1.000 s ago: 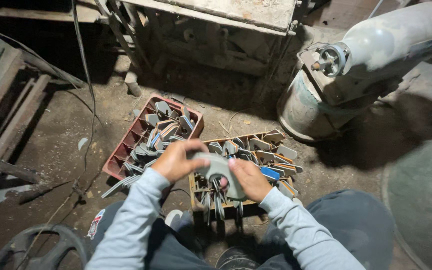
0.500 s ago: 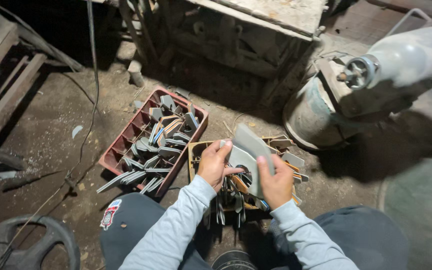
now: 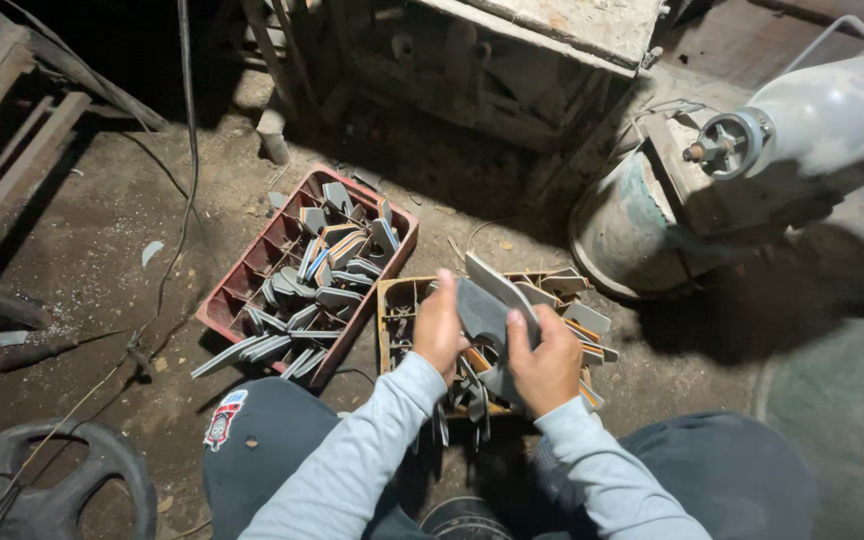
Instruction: The person sits on the floor and sorts small metal pieces from a red crate into a yellow crate. They pick up individual pieces, inspect them, and place them into the second crate.
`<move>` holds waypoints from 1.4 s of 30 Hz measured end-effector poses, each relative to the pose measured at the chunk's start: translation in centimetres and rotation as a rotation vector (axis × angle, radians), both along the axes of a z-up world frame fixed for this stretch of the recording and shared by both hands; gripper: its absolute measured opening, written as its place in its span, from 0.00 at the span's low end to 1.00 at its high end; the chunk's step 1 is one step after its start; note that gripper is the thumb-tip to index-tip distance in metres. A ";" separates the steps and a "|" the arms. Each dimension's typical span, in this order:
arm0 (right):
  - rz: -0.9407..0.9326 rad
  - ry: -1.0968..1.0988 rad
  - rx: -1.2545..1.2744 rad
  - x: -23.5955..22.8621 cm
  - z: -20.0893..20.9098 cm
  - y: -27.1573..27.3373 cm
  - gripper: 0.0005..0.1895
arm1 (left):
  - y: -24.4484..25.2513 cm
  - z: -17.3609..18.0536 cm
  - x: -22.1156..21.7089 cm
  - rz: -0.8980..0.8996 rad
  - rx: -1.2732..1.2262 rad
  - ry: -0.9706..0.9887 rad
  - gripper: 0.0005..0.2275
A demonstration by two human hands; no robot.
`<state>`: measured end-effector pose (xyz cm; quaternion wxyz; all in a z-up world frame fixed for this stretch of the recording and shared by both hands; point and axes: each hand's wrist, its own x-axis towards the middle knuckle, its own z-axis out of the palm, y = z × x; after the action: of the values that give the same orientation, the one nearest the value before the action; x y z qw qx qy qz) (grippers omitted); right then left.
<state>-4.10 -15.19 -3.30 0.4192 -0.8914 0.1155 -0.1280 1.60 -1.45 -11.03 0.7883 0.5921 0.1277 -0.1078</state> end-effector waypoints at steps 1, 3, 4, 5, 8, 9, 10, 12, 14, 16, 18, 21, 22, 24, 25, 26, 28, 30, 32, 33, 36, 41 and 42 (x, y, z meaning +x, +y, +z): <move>0.009 -0.063 -0.053 -0.1 -0.4 0.5 0.12 | -0.1 -0.2 0.0 -0.010 0.112 -0.170 0.28; 0.030 -0.138 -0.086 0.0 -0.5 0.7 0.11 | -0.1 -0.1 -0.2 -0.053 -0.048 0.067 0.24; 0.039 -0.152 -0.065 0.1 -0.3 0.5 0.11 | -0.1 0.2 -0.2 -0.076 -0.127 0.185 0.24; 0.048 -0.167 -0.044 0.3 0.2 0.3 0.11 | 0.0 0.5 0.0 -0.058 -0.122 0.180 0.23; -0.002 -0.136 0.098 0.9 1.8 -0.7 0.09 | 0.7 1.5 0.1 0.009 -0.112 0.192 0.21; -0.015 -0.149 0.159 0.8 2.3 -0.9 0.09 | 1.0 1.7 0.3 0.032 -0.112 0.208 0.20; -0.027 -0.162 0.219 0.7 2.7 -1.2 0.11 | 1.2 1.9 0.4 0.054 -0.114 0.223 0.20; 0.033 -0.183 0.166 0.6 3.0 -1.0 0.13 | 1.2 2.1 0.5 0.085 -0.080 0.220 0.20; 0.170 -0.195 -0.055 0.2 2.4 -0.2 0.14 | 1.1 2.3 0.3 0.098 -0.129 0.211 0.20; 0.204 -0.358 -0.289 0.2 1.6 0.4 0.23 | 1.1 2.7 0.0 0.096 -0.257 0.199 0.21; 0.274 -0.288 -0.255 0.2 1.1 0.5 0.26 | 1.5 3.5 -0.2 0.075 -0.373 0.220 0.22; 0.340 0.128 0.071 0.4 0.7 0.7 0.22 | 2.2 5.3 -0.2 0.081 -0.454 0.341 0.26; 0.296 0.245 0.096 0.3 0.7 0.9 0.20 | 2.3 5.9 -0.1 0.080 -0.464 0.398 0.28; 0.232 0.363 0.033 0.1 0.6 1.1 0.19 | 2.1 6.8 -0.3 0.023 -0.279 0.381 0.24; 0.212 0.362 -0.054 0.0 0.6 1.2 0.21 | 2.1 7.1 -0.4 -0.004 -0.188 0.374 0.22; 0.192 0.361 -0.140 -0.1 0.6 1.1 0.23 | 2.2 7.2 -0.3 0.010 -0.240 0.338 0.19; 0.372 0.069 0.020 -0.2 0.5 0.9 0.24 | 2.3 7.3 -0.1 0.028 -0.342 0.266 0.17; 0.457 0.044 0.355 -0.2 0.5 0.5 0.24 | 3.0 7.1 0.5 0.048 -0.456 0.222 0.16; 0.441 0.294 0.862 -0.2 0.4 0.2 0.26 | 3.5 7.0 0.6 0.049 -0.541 0.197 0.15; 0.478 0.243 0.800 -0.2 0.3 0.1 0.27 | 3.6 7.1 0.5 0.039 -0.570 0.195 0.15; 0.525 0.162 0.676 -0.2 0.0 0.3 0.27 | 3.1 7.4 0.2 -0.013 -0.516 0.196 0.15; 0.575 0.238 0.645 -0.5 0.0 0.4 0.28 | 3.0 8.1 0.5 0.009 -0.472 0.200 0.20; 0.575 0.252 0.695 -0.6 0.2 0.3 0.28 | 3.1 8.2 0.5 0.014 -0.478 0.193 0.20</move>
<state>-4.71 -14.90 -3.12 0.6941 -0.7025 -0.0501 0.1490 2.11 1.63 -2.80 0.8908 0.3749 0.1776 -0.1854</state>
